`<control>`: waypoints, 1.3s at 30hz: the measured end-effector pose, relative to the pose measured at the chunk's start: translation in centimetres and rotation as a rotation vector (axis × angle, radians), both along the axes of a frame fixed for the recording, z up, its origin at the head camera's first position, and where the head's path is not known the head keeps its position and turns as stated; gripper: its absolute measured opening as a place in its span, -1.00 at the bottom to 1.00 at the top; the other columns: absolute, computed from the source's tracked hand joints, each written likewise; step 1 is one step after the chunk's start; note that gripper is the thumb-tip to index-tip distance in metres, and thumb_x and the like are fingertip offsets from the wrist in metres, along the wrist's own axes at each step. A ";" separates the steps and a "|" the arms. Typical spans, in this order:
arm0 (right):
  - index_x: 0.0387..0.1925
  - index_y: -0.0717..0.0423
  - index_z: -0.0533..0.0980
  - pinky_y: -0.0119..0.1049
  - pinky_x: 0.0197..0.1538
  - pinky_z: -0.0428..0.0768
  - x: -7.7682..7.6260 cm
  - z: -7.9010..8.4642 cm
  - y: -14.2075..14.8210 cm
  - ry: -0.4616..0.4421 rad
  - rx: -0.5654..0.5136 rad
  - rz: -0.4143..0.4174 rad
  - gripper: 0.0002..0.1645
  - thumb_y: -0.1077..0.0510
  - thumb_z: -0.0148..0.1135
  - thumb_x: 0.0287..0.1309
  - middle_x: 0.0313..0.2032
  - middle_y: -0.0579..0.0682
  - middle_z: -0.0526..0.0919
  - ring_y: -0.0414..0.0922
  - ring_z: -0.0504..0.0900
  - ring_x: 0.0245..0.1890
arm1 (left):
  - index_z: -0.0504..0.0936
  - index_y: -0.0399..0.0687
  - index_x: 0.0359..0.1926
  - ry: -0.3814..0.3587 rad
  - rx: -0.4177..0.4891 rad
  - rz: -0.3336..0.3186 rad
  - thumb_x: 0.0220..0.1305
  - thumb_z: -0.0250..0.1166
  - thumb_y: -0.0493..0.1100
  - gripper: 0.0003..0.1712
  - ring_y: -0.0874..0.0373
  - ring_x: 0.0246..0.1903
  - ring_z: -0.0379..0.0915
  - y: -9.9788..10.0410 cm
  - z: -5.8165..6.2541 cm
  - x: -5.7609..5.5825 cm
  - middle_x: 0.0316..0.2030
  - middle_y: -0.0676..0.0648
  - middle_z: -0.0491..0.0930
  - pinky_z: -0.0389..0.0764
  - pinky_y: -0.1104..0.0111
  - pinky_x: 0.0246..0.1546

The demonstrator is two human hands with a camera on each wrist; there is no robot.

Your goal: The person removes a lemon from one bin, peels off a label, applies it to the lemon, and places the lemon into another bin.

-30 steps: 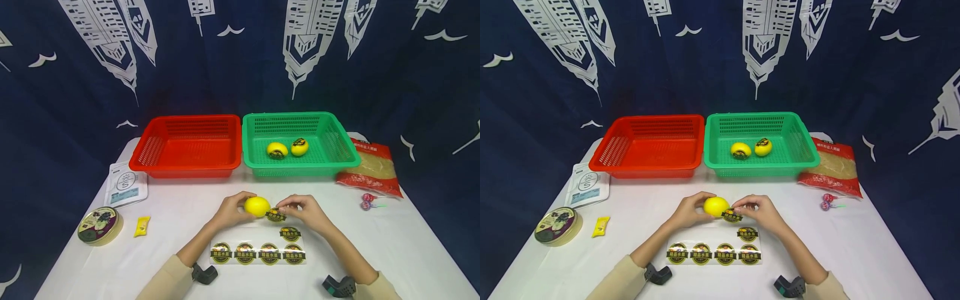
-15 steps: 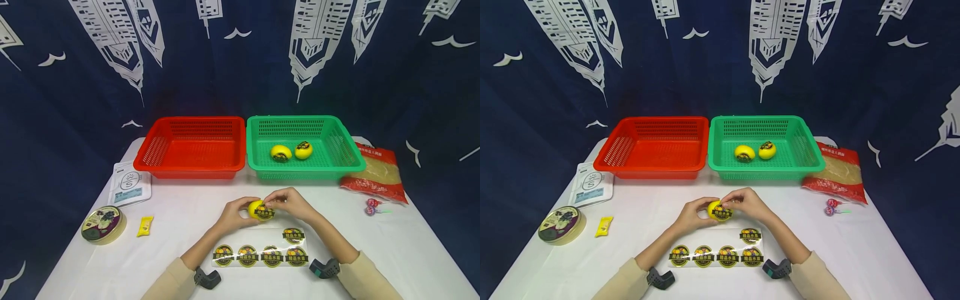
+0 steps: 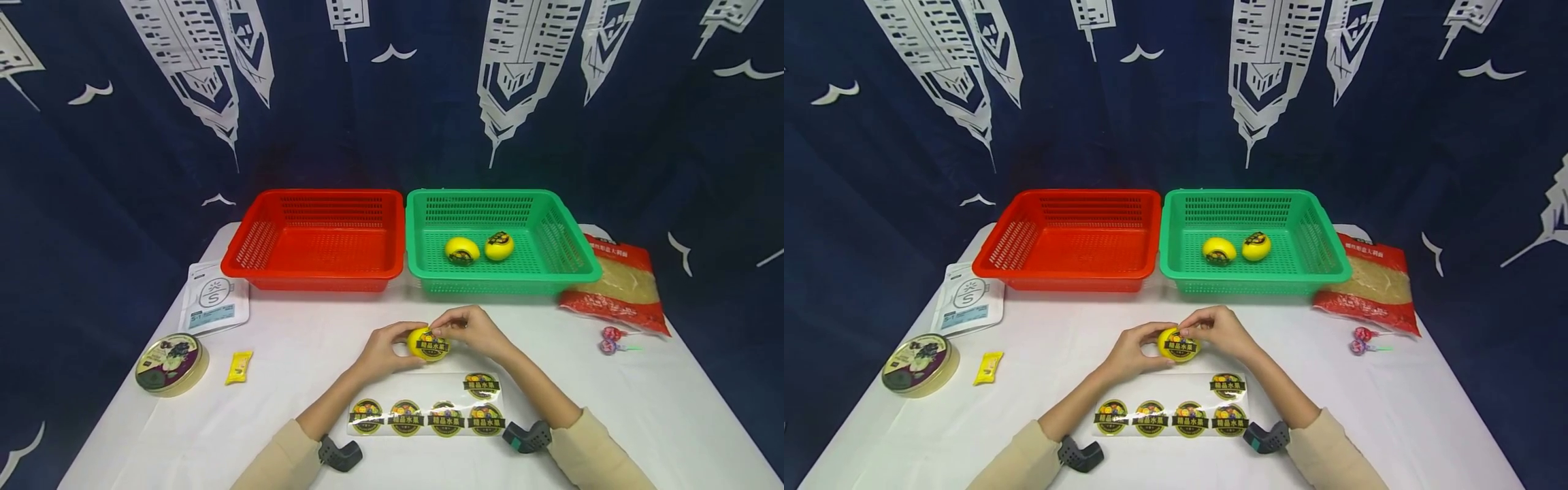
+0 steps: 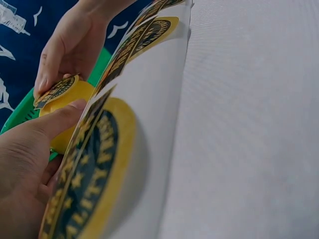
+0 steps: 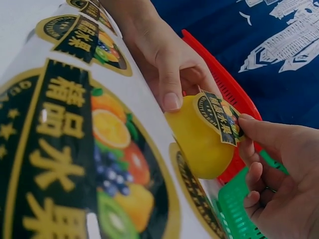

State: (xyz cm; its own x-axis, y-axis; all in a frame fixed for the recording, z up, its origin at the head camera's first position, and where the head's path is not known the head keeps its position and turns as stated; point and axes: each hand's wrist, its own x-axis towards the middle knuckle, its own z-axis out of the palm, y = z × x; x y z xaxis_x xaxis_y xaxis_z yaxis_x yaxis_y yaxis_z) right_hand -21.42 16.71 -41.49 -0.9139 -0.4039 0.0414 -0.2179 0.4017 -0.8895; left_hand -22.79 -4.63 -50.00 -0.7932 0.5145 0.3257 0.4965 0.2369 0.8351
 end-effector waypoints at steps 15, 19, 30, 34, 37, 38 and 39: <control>-0.40 -0.07 0.66 -0.38 -0.50 0.36 -0.3 -3.6 0.0 0.278 0.078 -0.143 -0.89 0.07 0.40 -0.05 -0.58 -0.22 0.52 -0.20 0.35 -0.56 | 0.50 -0.03 0.12 0.016 0.009 -0.010 -0.15 0.52 -0.15 -0.29 0.27 -0.12 0.54 0.1 -0.1 0.0 0.03 0.01 0.53 0.51 0.48 -0.05; -0.37 -0.02 0.67 -0.33 -0.37 0.44 0.2 -3.9 -0.3 0.495 0.139 -0.172 -0.84 0.09 0.42 -0.07 -0.45 -0.27 0.60 -0.23 0.40 -0.42 | 0.50 -0.01 0.12 0.011 0.012 -0.009 -0.15 0.52 -0.16 -0.29 0.27 -0.12 0.53 0.0 -0.2 0.0 0.04 0.01 0.53 0.51 0.49 -0.07; -0.13 0.07 0.62 -0.31 -0.03 0.50 1.6 -5.2 0.1 0.649 0.037 -0.088 -0.57 0.12 0.47 -0.14 -0.15 -0.10 0.60 -0.16 0.48 -0.11 | 0.50 -0.02 0.12 -0.005 0.004 -0.005 -0.15 0.52 -0.18 -0.28 0.26 -0.12 0.54 -0.1 -0.1 -0.1 0.04 0.00 0.53 0.50 0.48 -0.05; -0.11 0.08 0.61 -0.31 0.05 0.47 1.6 -5.8 0.1 0.619 0.001 -0.055 -0.55 0.12 0.46 -0.14 -0.11 -0.08 0.59 -0.13 0.49 -0.06 | 0.50 -0.02 0.12 -0.009 0.000 -0.006 -0.15 0.52 -0.19 -0.29 0.26 -0.12 0.54 -0.2 -0.1 -0.1 0.03 0.00 0.53 0.49 0.47 -0.03; -0.11 0.10 0.61 -0.31 0.05 0.47 1.5 -6.0 0.1 0.618 -0.014 -0.053 -0.54 0.13 0.47 -0.15 -0.11 -0.08 0.58 -0.12 0.48 -0.06 | 0.50 -0.03 0.12 -0.001 0.013 -0.013 -0.15 0.52 -0.21 -0.30 0.25 -0.12 0.54 -0.1 -0.1 -0.1 0.03 0.00 0.54 0.49 0.48 -0.03; -0.11 0.10 0.61 -0.31 0.05 0.47 1.5 -6.0 0.0 0.618 -0.017 -0.053 -0.53 0.13 0.47 -0.15 -0.11 -0.08 0.58 -0.13 0.48 -0.06 | 0.50 -0.07 0.11 -0.006 0.017 -0.012 -0.15 0.51 -0.24 -0.30 0.22 -0.12 0.55 -0.1 0.4 0.1 0.02 -0.03 0.54 0.50 0.45 -0.03; -0.10 0.09 0.61 -0.31 0.06 0.47 1.5 -6.1 0.0 0.614 -0.016 -0.055 -0.53 0.12 0.47 -0.16 -0.11 -0.08 0.58 -0.13 0.48 -0.05 | 0.50 -0.11 0.11 -0.008 0.020 -0.014 -0.15 0.51 -0.27 -0.31 0.17 -0.12 0.56 -0.1 1.0 0.4 0.02 -0.06 0.54 0.51 0.43 -0.03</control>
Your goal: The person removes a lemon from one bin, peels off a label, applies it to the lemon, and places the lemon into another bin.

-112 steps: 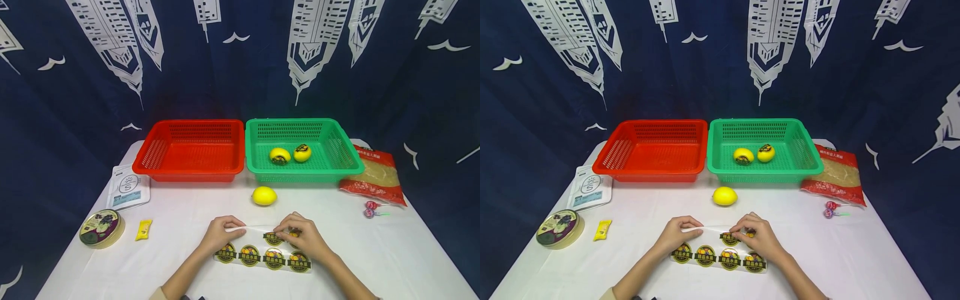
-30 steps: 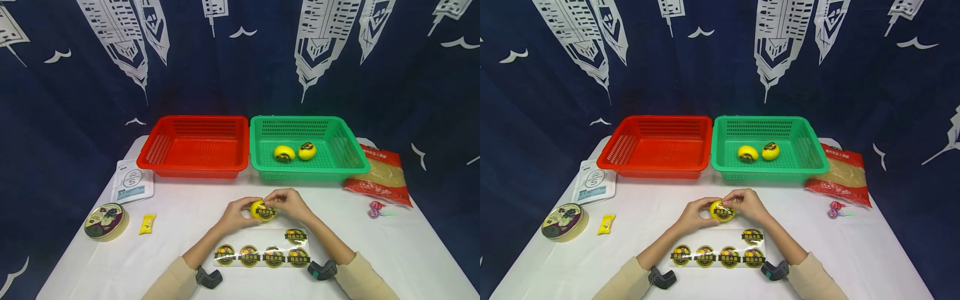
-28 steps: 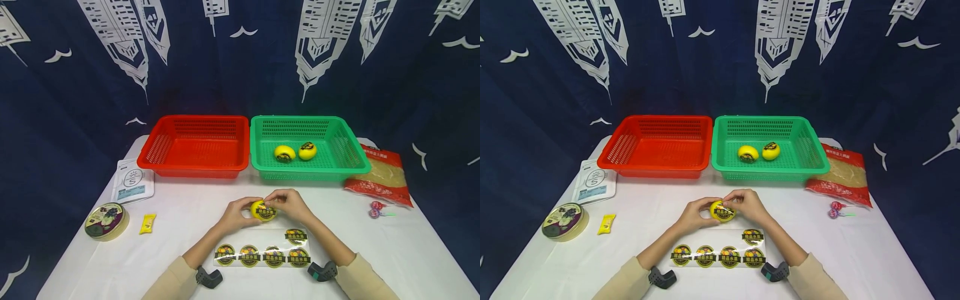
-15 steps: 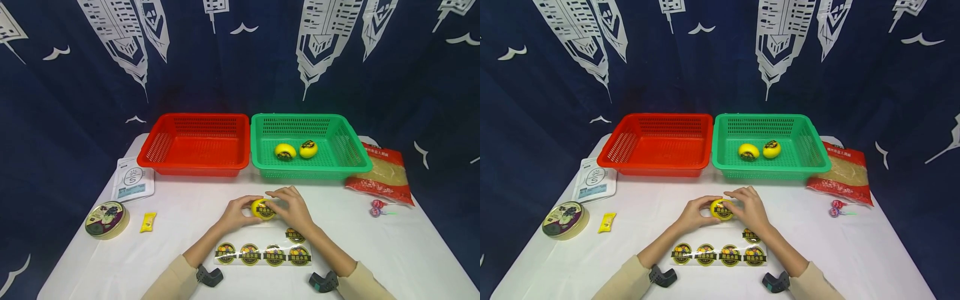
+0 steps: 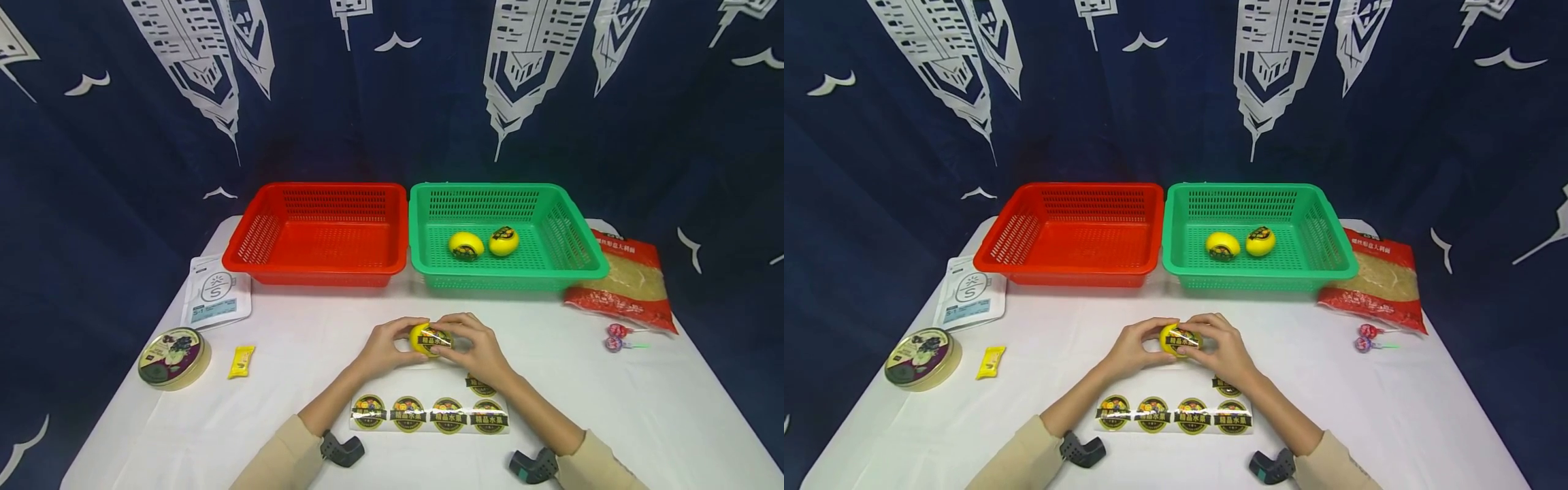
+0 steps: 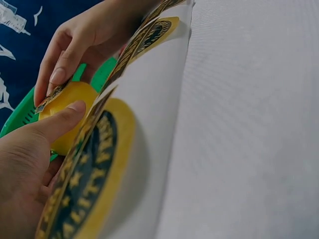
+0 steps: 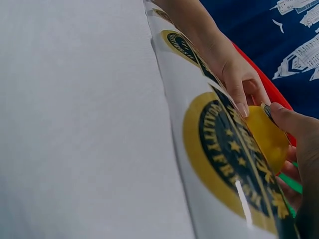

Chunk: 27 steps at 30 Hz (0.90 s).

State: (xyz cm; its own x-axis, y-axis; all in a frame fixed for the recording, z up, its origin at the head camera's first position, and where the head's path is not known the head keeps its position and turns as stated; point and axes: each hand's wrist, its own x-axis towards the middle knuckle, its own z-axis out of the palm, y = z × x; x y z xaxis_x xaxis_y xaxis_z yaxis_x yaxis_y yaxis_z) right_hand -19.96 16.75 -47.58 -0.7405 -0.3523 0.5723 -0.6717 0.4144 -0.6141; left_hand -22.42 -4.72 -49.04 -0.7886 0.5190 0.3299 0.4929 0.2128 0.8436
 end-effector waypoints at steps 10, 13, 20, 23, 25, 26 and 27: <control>-0.12 0.10 0.62 -0.36 0.03 0.46 -0.2 -0.6 -0.2 0.052 -0.008 -0.002 -0.53 0.15 0.49 -0.19 -0.12 -0.06 0.57 -0.11 0.47 -0.08 | 0.49 -0.08 0.12 -0.005 -0.006 0.012 -0.17 0.52 -0.22 -0.28 0.16 -0.12 0.56 0.1 -0.9 -0.4 0.04 -0.04 0.53 0.50 0.43 -0.03; -0.12 0.10 0.62 -0.38 0.04 0.45 -0.3 -0.7 -0.2 0.067 -0.013 0.001 -0.52 0.17 0.50 -0.21 -0.12 -0.05 0.57 -0.10 0.47 -0.08 | 0.50 -0.05 0.11 0.001 -0.004 0.009 -0.16 0.52 -0.19 -0.29 0.14 -0.11 0.56 0.1 -0.9 -0.4 0.03 -0.02 0.53 0.51 0.39 -0.02; -0.08 0.10 0.60 -0.39 0.05 0.44 -0.5 -1.2 -0.2 0.056 -0.031 0.010 -0.48 0.20 0.50 -0.21 -0.09 0.02 0.57 -0.05 0.48 -0.07 | 0.50 -0.04 0.12 -0.006 -0.024 0.018 -0.17 0.53 -0.15 -0.27 0.28 -0.11 0.54 0.0 -1.0 -0.6 0.03 0.00 0.55 0.46 0.46 0.01; -0.07 0.09 0.59 -0.38 0.05 0.47 -0.4 -1.2 -0.2 0.003 -0.033 0.010 -0.49 0.18 0.49 -0.19 -0.07 0.01 0.57 -0.04 0.48 -0.02 | 0.50 -0.04 0.12 -0.012 -0.020 0.012 -0.17 0.53 -0.15 -0.27 0.31 -0.10 0.53 0.0 -1.1 -0.7 0.02 0.00 0.55 0.47 0.46 0.01; -0.06 0.11 0.59 -0.38 0.03 0.50 -0.3 -1.0 -0.2 -0.037 -0.035 0.011 -0.48 0.18 0.48 -0.17 -0.05 0.01 0.56 -0.05 0.49 0.00 | 0.50 -0.03 0.12 -0.019 -0.021 0.003 -0.16 0.53 -0.15 -0.28 0.31 -0.09 0.52 0.0 -1.1 -0.8 0.03 0.00 0.55 0.47 0.46 0.01; -0.06 0.12 0.58 -0.38 0.01 0.52 -0.1 -0.9 -0.2 -0.055 -0.039 0.013 -0.48 0.19 0.48 -0.17 -0.05 0.02 0.56 -0.05 0.49 0.01 | 0.50 -0.03 0.13 -0.029 -0.020 -0.005 -0.15 0.52 -0.15 -0.28 0.31 -0.08 0.51 -0.1 -1.1 -0.8 0.04 0.00 0.54 0.46 0.46 0.01; -0.06 0.15 0.58 -0.39 -0.02 0.54 0.0 -0.8 -0.2 -0.065 -0.041 0.015 -0.48 0.20 0.48 -0.17 -0.05 0.03 0.56 -0.04 0.50 0.01 | 0.49 -0.03 0.13 -0.043 -0.016 -0.015 -0.15 0.52 -0.15 -0.28 0.30 -0.06 0.50 -0.1 -1.1 -0.8 0.05 0.00 0.53 0.46 0.46 0.01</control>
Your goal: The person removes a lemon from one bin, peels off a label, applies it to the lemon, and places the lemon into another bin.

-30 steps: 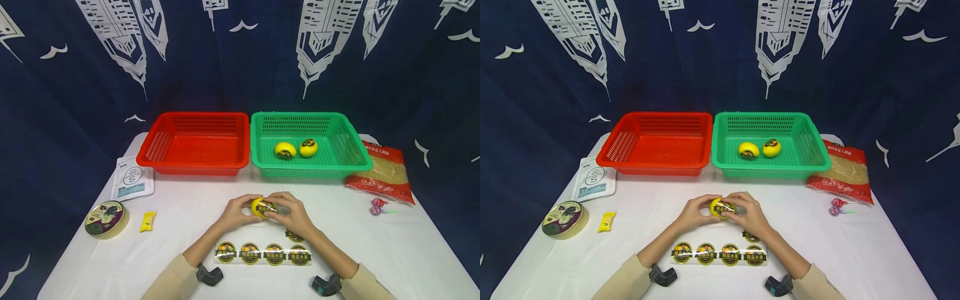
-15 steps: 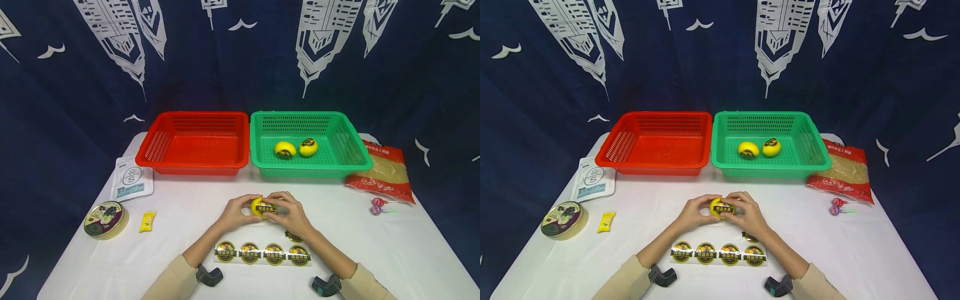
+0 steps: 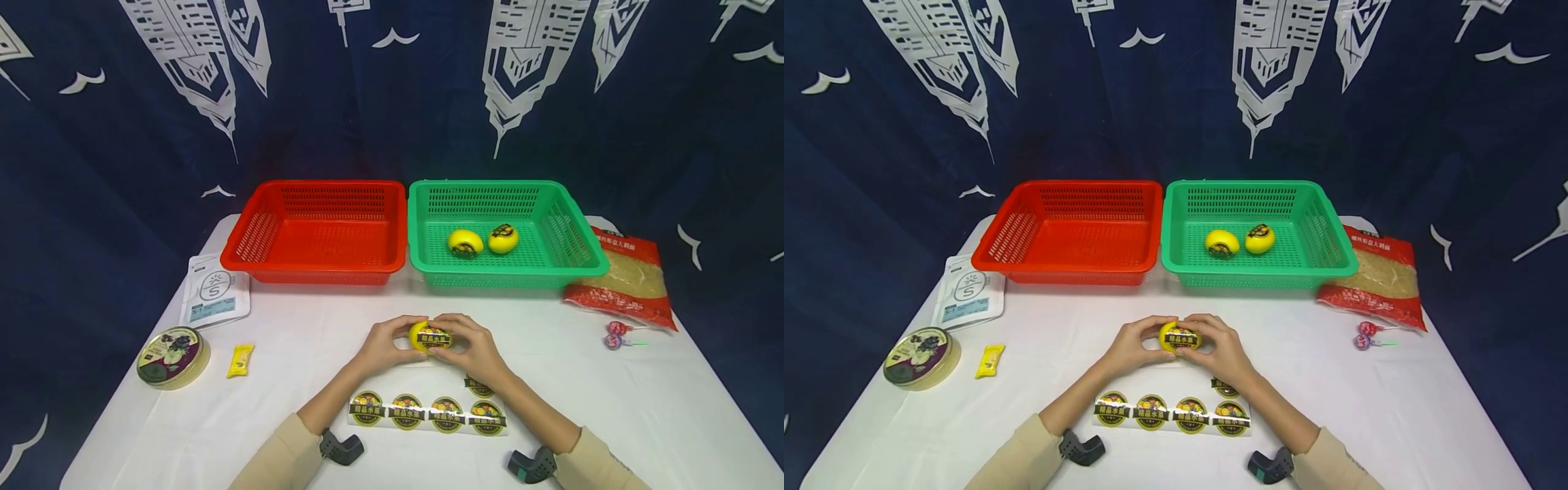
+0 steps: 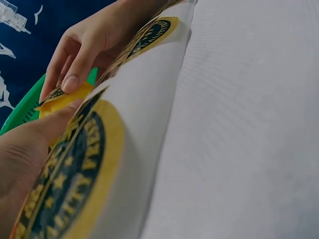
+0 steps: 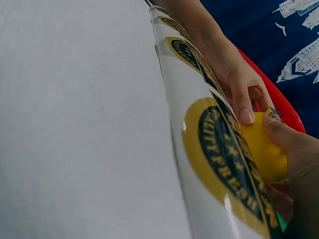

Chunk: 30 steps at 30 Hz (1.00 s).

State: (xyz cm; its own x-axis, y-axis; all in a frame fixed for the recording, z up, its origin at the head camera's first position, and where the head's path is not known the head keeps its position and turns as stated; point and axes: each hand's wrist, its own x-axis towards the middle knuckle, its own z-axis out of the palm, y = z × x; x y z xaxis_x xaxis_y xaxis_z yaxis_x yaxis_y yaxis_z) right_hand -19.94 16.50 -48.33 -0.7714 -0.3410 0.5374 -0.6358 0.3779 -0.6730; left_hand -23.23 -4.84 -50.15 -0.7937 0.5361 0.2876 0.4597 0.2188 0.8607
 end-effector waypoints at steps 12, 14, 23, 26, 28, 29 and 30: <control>-0.09 0.24 0.57 -0.36 -0.08 0.58 0.3 0.4 -0.3 0.031 -0.015 0.014 -0.46 0.28 0.50 -0.24 -0.10 0.08 0.57 -0.01 0.53 -0.05 | 0.56 0.01 0.04 -0.258 0.085 0.004 0.16 0.31 -0.01 -0.58 0.19 0.01 0.47 -0.1 0.6 -0.2 0.03 0.01 0.54 0.49 0.42 0.00; -0.08 0.18 0.57 -0.38 -0.03 0.55 0.0 -0.2 0.0 0.043 0.000 0.004 -0.46 0.22 0.51 -0.22 -0.09 0.03 0.58 -0.04 0.52 -0.04 | 0.57 -0.01 0.01 -0.247 0.098 0.015 0.16 0.31 -0.01 -0.60 0.19 -0.02 0.49 0.1 0.4 -0.3 0.00 0.00 0.56 0.50 0.42 -0.03; -0.06 0.12 0.58 -0.38 0.06 0.49 -0.2 -0.6 0.1 0.055 0.006 0.005 -0.45 0.16 0.51 -0.20 -0.08 -0.05 0.58 -0.07 0.51 -0.02 | 0.59 -0.04 -0.04 -0.247 0.114 0.018 0.13 0.34 -0.04 -0.62 0.18 -0.04 0.51 0.2 0.3 -0.5 -0.02 -0.01 0.57 0.53 0.42 -0.06; -0.09 0.19 0.58 -0.41 0.05 0.48 -0.1 -0.1 0.0 0.059 0.000 0.012 -0.45 0.22 0.52 -0.25 -0.10 0.01 0.59 -0.02 0.52 -0.04 | 0.58 -0.10 -0.01 -0.278 0.127 -0.002 0.13 0.34 -0.11 -0.61 0.14 -0.03 0.51 0.1 0.5 -0.5 0.00 -0.06 0.56 0.54 0.41 -0.08; -0.11 0.26 0.57 -0.41 0.03 0.50 0.2 0.6 -0.3 0.071 -0.010 0.026 -0.45 0.30 0.52 -0.29 -0.12 0.09 0.59 0.04 0.52 -0.07 | 0.56 -0.13 0.02 -0.310 0.134 -0.017 0.14 0.33 -0.16 -0.60 0.13 -0.02 0.50 0.0 0.6 -0.6 0.02 -0.09 0.55 0.54 0.40 -0.08; -0.13 0.30 0.57 -0.40 0.02 0.51 0.4 1.0 -0.4 0.076 -0.013 0.032 -0.45 0.32 0.52 -0.30 -0.13 0.13 0.59 0.07 0.53 -0.08 | 0.55 -0.15 0.03 -0.324 0.139 -0.025 0.14 0.33 -0.19 -0.59 0.12 -0.01 0.49 0.0 0.6 -0.6 0.03 -0.10 0.54 0.54 0.39 -0.08; -0.13 0.33 0.56 -0.39 0.00 0.53 0.6 1.4 -0.5 0.074 -0.020 0.041 -0.45 0.35 0.51 -0.31 -0.14 0.16 0.59 0.09 0.53 -0.09 | 0.54 -0.17 0.05 -0.341 0.145 -0.033 0.14 0.32 -0.21 -0.58 0.11 0.00 0.49 -0.1 0.6 -0.6 0.04 -0.12 0.53 0.54 0.38 -0.07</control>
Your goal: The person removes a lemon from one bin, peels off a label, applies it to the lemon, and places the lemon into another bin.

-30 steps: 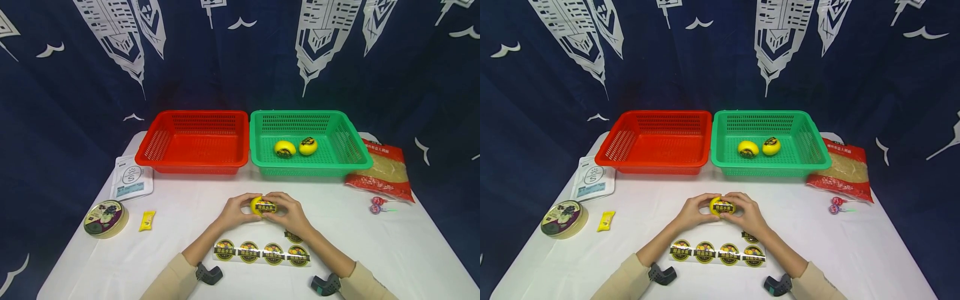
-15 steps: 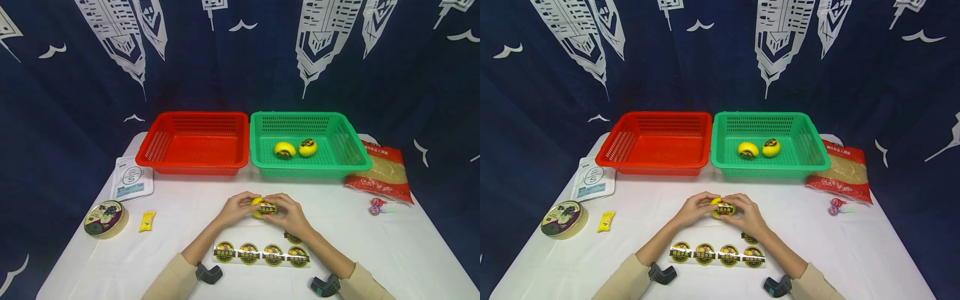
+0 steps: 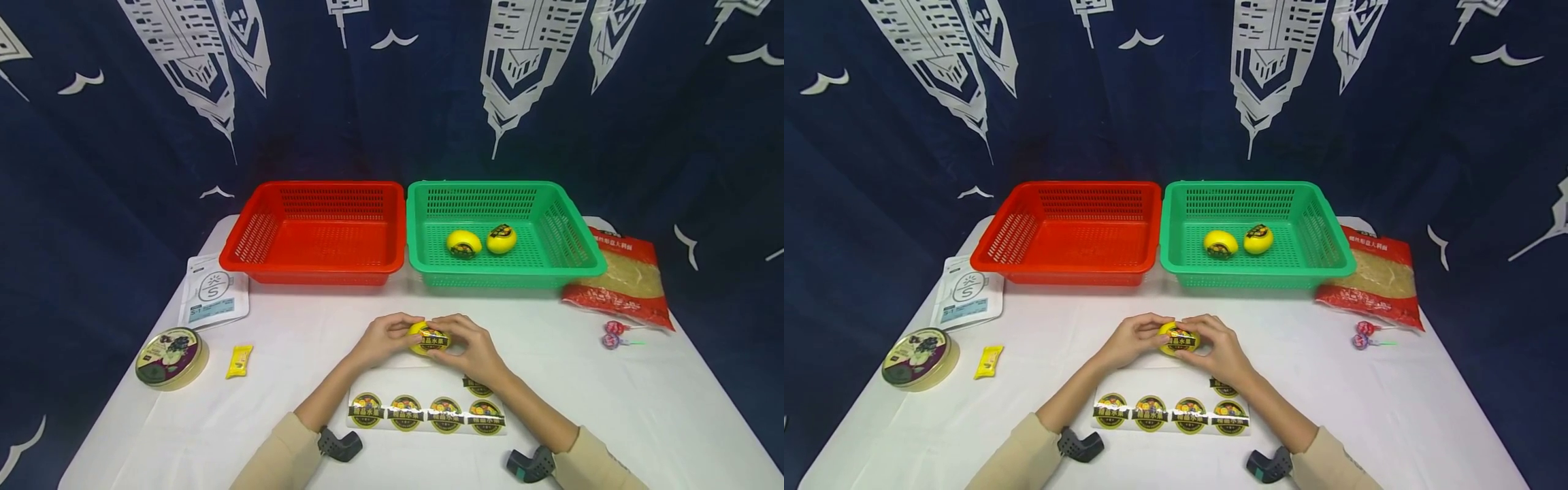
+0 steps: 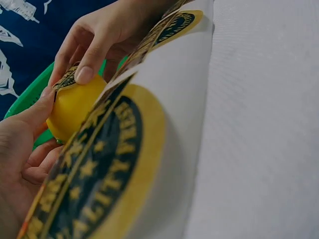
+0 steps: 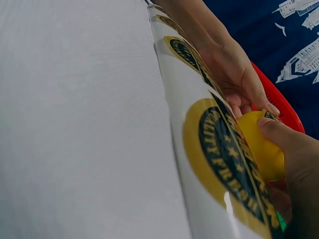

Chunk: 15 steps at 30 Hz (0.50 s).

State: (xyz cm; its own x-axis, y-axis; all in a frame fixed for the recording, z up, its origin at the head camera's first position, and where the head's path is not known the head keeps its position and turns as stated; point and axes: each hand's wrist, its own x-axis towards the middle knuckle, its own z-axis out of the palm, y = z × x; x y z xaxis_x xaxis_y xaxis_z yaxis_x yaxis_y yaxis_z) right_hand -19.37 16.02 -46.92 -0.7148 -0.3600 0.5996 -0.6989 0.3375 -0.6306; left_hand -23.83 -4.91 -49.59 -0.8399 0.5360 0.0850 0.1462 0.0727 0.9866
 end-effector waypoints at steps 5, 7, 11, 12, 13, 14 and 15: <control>-0.13 0.40 0.54 -0.31 -0.06 0.58 0.9 1.5 -0.2 -0.060 -0.009 0.017 -0.47 0.40 0.48 -0.28 -0.12 0.23 0.57 0.13 0.54 -0.09 | 0.49 -0.28 0.09 -0.059 0.036 -0.040 0.16 0.28 -0.31 -0.56 0.07 0.01 0.47 -0.2 1.0 0.4 0.05 -0.21 0.50 0.53 0.34 -0.05; -0.12 0.41 0.53 -0.28 -0.08 0.58 1.0 1.7 -0.2 -0.085 -0.013 0.021 -0.47 0.41 0.47 -0.27 -0.10 0.24 0.57 0.13 0.54 -0.07 | 0.48 -0.32 0.09 -0.065 0.050 -0.049 0.16 0.28 -0.33 -0.56 0.05 0.00 0.48 -0.3 1.6 0.7 0.03 -0.24 0.51 0.54 0.32 -0.06; -0.06 0.42 0.51 -0.27 -0.04 0.56 0.9 1.4 0.1 -0.134 -0.025 0.039 -0.42 0.42 0.46 -0.25 -0.06 0.22 0.55 0.09 0.52 -0.03 | 0.48 -0.30 0.11 -0.052 0.041 -0.056 0.16 0.27 -0.33 -0.54 0.07 -0.01 0.49 -0.6 2.2 0.9 0.03 -0.22 0.51 0.53 0.32 -0.04; -0.05 0.42 0.50 -0.29 -0.03 0.55 0.9 1.4 0.2 -0.143 -0.026 0.043 -0.41 0.41 0.46 -0.25 -0.05 0.22 0.55 0.08 0.52 -0.02 | 0.48 -0.29 0.11 -0.044 0.037 -0.055 0.17 0.27 -0.32 -0.54 0.07 -0.01 0.49 -0.6 2.2 1.0 0.03 -0.22 0.51 0.52 0.32 -0.03; -0.04 0.42 0.50 -0.30 -0.01 0.54 0.8 1.3 0.2 -0.153 -0.027 0.046 -0.40 0.41 0.46 -0.24 -0.04 0.22 0.54 0.07 0.51 -0.01 | 0.48 -0.27 0.12 -0.042 0.029 -0.056 0.17 0.26 -0.32 -0.55 0.08 0.00 0.49 -0.7 2.2 1.0 0.04 -0.20 0.51 0.51 0.33 -0.02; -0.03 0.42 0.49 -0.30 -0.01 0.53 0.8 1.3 0.3 -0.158 -0.025 0.046 -0.40 0.41 0.46 -0.24 -0.04 0.22 0.54 0.07 0.51 0.00 | 0.48 -0.26 0.12 -0.033 0.024 -0.057 0.18 0.26 -0.31 -0.55 0.09 0.00 0.49 -0.8 2.2 1.0 0.05 -0.19 0.50 0.51 0.33 -0.01; -0.03 0.42 0.49 -0.31 0.00 0.53 0.8 1.3 0.3 -0.155 -0.021 0.043 -0.39 0.40 0.46 -0.24 -0.04 0.22 0.54 0.07 0.51 0.00 | 0.48 -0.26 0.12 -0.023 0.024 -0.056 0.19 0.26 -0.31 -0.55 0.09 0.00 0.48 -0.8 2.2 1.0 0.06 -0.19 0.50 0.50 0.33 -0.01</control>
